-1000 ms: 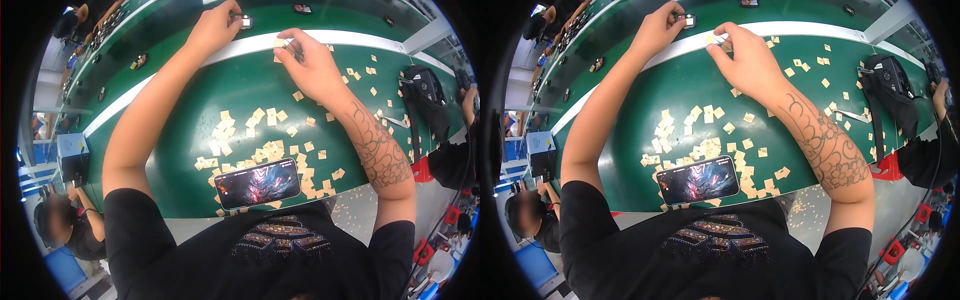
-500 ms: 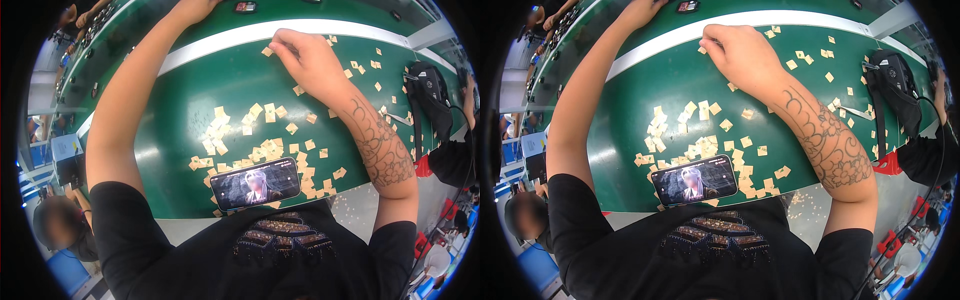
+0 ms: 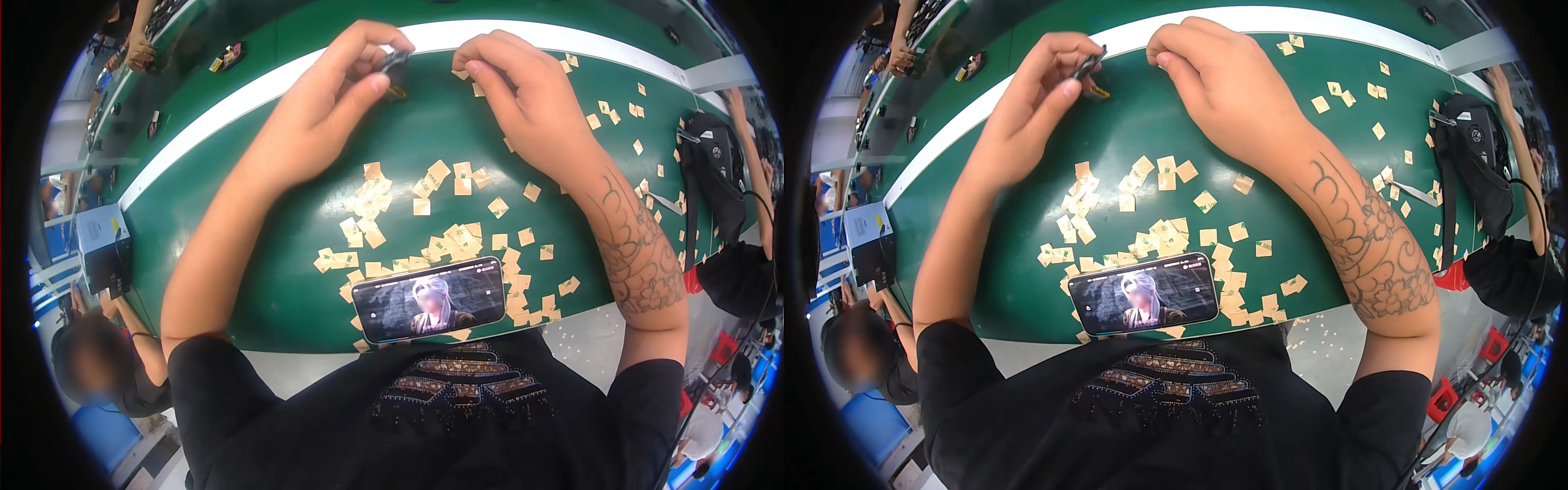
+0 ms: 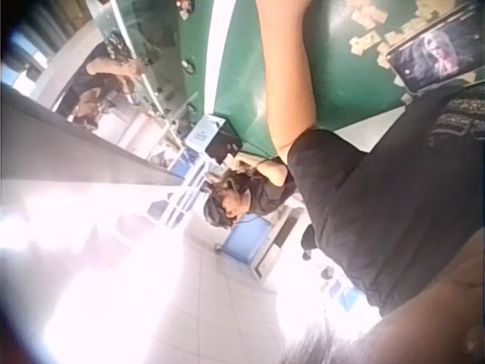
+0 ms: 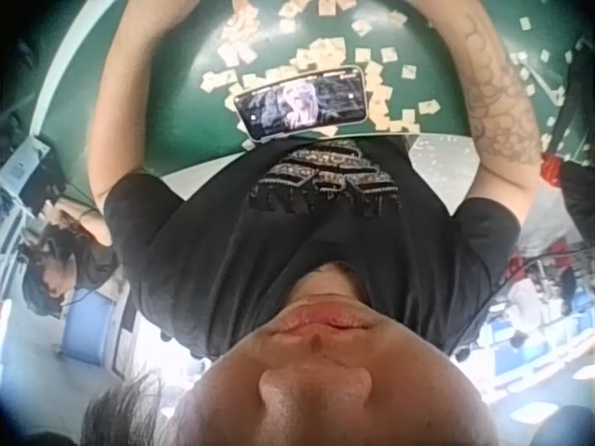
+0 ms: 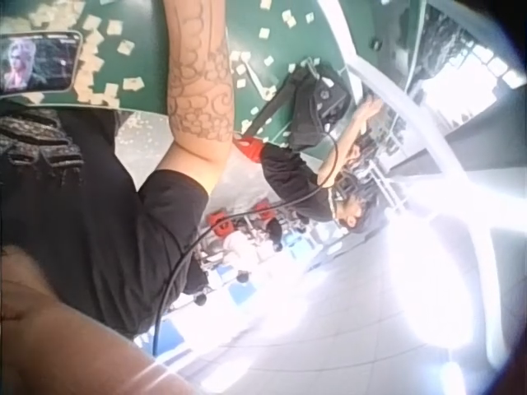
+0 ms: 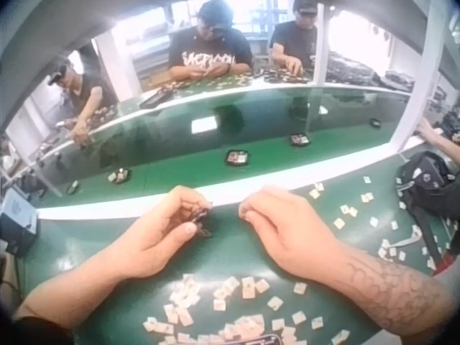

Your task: Assembling small electronic components at a manufacturing workstation.

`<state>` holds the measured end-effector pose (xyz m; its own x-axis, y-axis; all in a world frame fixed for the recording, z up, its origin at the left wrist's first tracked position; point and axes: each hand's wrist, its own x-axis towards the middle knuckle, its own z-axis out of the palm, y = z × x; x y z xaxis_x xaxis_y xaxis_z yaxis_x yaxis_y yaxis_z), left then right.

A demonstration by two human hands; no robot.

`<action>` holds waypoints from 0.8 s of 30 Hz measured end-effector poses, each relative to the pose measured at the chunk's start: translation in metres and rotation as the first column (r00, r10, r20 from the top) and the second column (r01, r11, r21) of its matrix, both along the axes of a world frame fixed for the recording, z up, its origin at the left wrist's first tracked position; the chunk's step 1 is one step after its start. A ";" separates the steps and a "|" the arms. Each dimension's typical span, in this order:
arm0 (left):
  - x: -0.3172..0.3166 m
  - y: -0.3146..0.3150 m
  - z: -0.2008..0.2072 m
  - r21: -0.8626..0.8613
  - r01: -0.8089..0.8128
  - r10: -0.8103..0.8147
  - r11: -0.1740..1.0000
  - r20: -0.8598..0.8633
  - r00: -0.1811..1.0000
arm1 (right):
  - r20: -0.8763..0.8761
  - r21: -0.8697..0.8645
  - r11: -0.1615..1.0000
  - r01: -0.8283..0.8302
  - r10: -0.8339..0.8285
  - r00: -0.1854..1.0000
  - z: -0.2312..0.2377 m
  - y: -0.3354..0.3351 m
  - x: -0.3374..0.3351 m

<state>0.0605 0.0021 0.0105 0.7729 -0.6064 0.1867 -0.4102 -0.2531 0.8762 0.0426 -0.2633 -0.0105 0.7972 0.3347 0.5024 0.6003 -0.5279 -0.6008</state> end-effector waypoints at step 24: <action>-0.040 0.013 -0.001 0.131 -0.020 0.012 0.991 0.067 0.998 | -0.171 -0.102 0.980 -0.174 0.155 0.973 0.031 0.028 -0.037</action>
